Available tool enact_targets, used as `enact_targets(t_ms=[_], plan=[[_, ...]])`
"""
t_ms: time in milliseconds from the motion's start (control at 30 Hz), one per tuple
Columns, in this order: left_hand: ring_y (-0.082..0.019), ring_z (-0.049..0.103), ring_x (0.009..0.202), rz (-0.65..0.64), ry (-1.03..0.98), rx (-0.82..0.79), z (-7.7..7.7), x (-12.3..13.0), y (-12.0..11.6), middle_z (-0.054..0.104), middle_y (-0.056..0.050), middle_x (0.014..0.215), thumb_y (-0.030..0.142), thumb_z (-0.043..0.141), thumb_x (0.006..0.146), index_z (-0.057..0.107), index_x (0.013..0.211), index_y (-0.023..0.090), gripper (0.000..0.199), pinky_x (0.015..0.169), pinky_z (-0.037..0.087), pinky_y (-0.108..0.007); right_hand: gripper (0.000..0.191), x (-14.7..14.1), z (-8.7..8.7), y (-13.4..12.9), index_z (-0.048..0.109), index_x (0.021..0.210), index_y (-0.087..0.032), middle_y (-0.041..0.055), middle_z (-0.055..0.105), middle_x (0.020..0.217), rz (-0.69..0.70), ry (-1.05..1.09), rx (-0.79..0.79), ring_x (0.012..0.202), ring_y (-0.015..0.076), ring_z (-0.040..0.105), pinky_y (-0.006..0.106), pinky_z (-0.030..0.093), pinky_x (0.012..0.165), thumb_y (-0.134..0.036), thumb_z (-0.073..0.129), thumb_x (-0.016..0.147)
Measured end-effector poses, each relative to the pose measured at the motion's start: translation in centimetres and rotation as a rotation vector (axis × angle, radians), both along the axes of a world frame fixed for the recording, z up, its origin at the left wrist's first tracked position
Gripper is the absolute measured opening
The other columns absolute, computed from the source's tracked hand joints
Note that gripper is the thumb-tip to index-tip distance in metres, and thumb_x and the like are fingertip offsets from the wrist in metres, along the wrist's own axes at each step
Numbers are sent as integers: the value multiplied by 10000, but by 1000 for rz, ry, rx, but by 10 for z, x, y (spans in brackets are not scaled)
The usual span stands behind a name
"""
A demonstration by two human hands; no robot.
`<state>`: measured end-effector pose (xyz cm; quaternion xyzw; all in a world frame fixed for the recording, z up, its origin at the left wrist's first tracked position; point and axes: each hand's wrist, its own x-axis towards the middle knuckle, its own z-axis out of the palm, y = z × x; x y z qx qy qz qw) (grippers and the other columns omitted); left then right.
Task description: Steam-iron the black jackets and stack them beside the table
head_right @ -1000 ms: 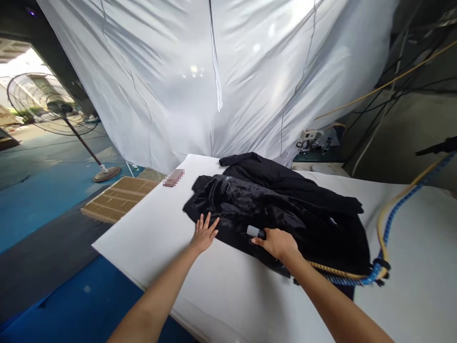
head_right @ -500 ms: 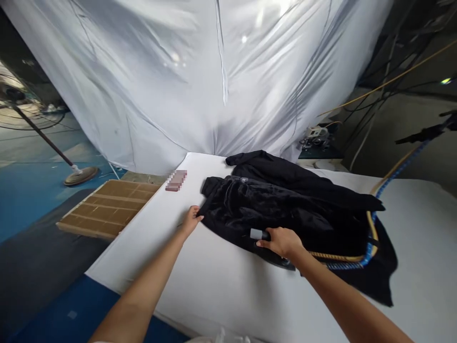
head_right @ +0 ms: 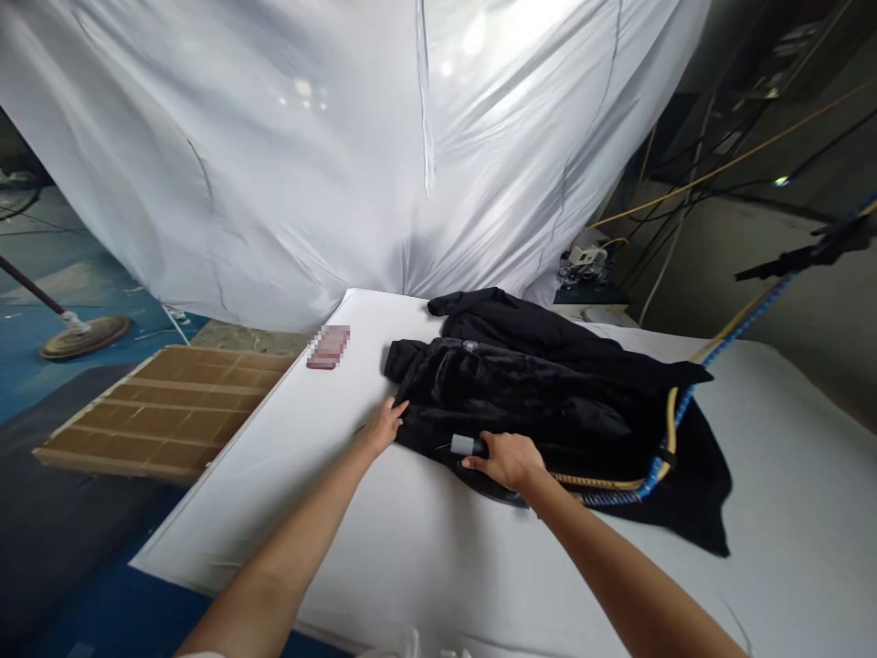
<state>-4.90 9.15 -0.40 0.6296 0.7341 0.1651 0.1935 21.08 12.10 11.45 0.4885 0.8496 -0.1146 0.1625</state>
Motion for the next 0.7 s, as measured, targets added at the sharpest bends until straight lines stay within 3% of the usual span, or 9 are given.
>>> enact_targets(t_ms=[133, 267, 400, 500, 700], plan=[[-177, 553, 1005, 74, 107, -42, -3, 5, -3, 427, -68, 1278, 188, 364, 871, 328, 1352, 296, 494, 861, 437, -293, 534, -6, -2, -5, 527, 1093, -287, 35, 675, 846, -27, 35, 28, 818, 249, 624, 315, 407, 645, -668, 384, 748], [-202, 503, 1104, 76, -5, -62, 0, -6, 4, 394, -84, 1326, 230, 394, 861, 276, 1380, 260, 533, 908, 421, -316, 537, -16, -2, -7, 510, 1120, -293, 39, 678, 831, -50, 16, 11, 822, 248, 625, 313, 404, 655, -665, 368, 759], [-187, 420, 1198, -63, -195, -133, 4, -25, 10, 364, -90, 1361, 169, 538, 741, 255, 1391, 191, 710, 964, 384, -261, 546, -35, -3, -6, 513, 1109, -295, 47, 676, 858, -30, 18, 4, 833, 249, 624, 313, 408, 656, -680, 359, 754], [-194, 446, 1167, -112, -182, -109, 3, -31, 8, 392, -79, 1334, 95, 567, 660, 257, 1390, 210, 801, 959, 392, -268, 549, -50, -5, -6, 513, 1097, -295, 50, 677, 867, -11, 31, 19, 831, 254, 625, 319, 412, 656, -689, 358, 747], [-155, 570, 985, 86, -193, -79, 1, -29, -3, 466, -64, 1163, 113, 541, 694, 360, 1343, 272, 693, 863, 446, -228, 558, -70, -6, -6, 532, 1059, -281, 64, 677, 876, -18, 44, 24, 835, 266, 625, 333, 418, 666, -700, 343, 744]])
